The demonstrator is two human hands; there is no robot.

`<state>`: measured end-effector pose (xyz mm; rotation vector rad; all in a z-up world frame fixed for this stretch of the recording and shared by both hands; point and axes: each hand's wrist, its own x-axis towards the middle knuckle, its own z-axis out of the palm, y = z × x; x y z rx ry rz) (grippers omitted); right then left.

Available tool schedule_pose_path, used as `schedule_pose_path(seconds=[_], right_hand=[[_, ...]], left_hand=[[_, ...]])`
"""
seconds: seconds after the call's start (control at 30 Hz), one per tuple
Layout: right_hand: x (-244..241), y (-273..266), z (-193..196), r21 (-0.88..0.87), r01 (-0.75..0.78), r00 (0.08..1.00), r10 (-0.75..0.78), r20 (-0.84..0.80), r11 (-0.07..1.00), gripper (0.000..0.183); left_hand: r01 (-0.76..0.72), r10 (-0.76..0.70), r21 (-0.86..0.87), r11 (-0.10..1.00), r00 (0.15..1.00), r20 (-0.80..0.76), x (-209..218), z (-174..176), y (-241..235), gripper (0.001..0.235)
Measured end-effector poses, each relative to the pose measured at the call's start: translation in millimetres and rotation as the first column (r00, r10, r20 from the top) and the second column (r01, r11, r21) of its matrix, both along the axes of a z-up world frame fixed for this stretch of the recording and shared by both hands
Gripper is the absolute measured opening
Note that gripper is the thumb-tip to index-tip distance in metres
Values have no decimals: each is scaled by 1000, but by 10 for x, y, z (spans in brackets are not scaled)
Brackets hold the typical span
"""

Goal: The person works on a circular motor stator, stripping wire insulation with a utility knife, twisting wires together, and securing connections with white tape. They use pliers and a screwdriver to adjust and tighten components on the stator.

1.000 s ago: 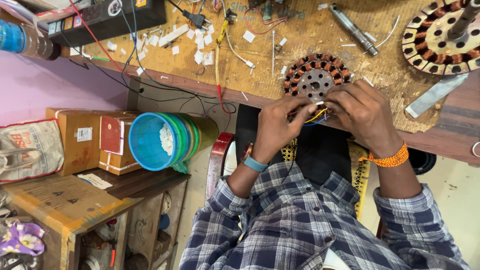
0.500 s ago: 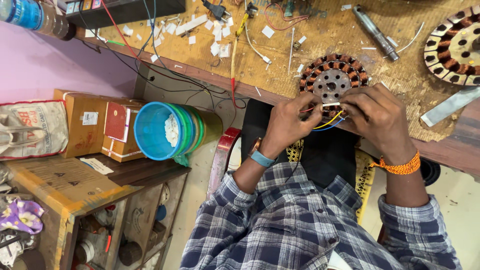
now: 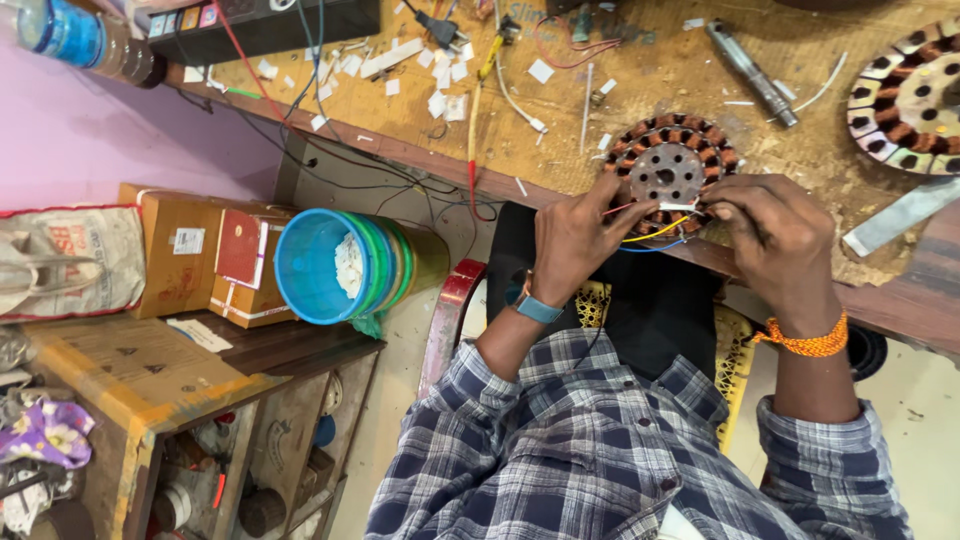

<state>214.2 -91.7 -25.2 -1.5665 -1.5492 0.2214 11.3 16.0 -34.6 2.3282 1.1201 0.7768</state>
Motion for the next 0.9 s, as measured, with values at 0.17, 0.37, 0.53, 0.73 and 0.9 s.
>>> schedule_pose_path(seconds=[0.17,0.37,0.53,0.73,0.9], right_hand=[[-44,2,67,0,33,999,-33,38,999,3],[-96,-3,134,0,49,997,-49,62,999,4],[-43,-5,2,-1,75,994,-75,84,997,6],[-167,-228,82,92,28,996,-36,87,995,11],[-517,-256,440,-8,-111,954,109,278,994,15]], left_hand=[[-81,83,162,983,997,-6,-131,260,-8,55],[-14,17,-20,1000,990,140,-689,294,110,56],[137,-139,38,990,989,48,-948,27,164,41],[160,-142,-45,986,951,275,-952,-131,156,20],[239,-51,-279,930,836,547,-957,-41,3,20]])
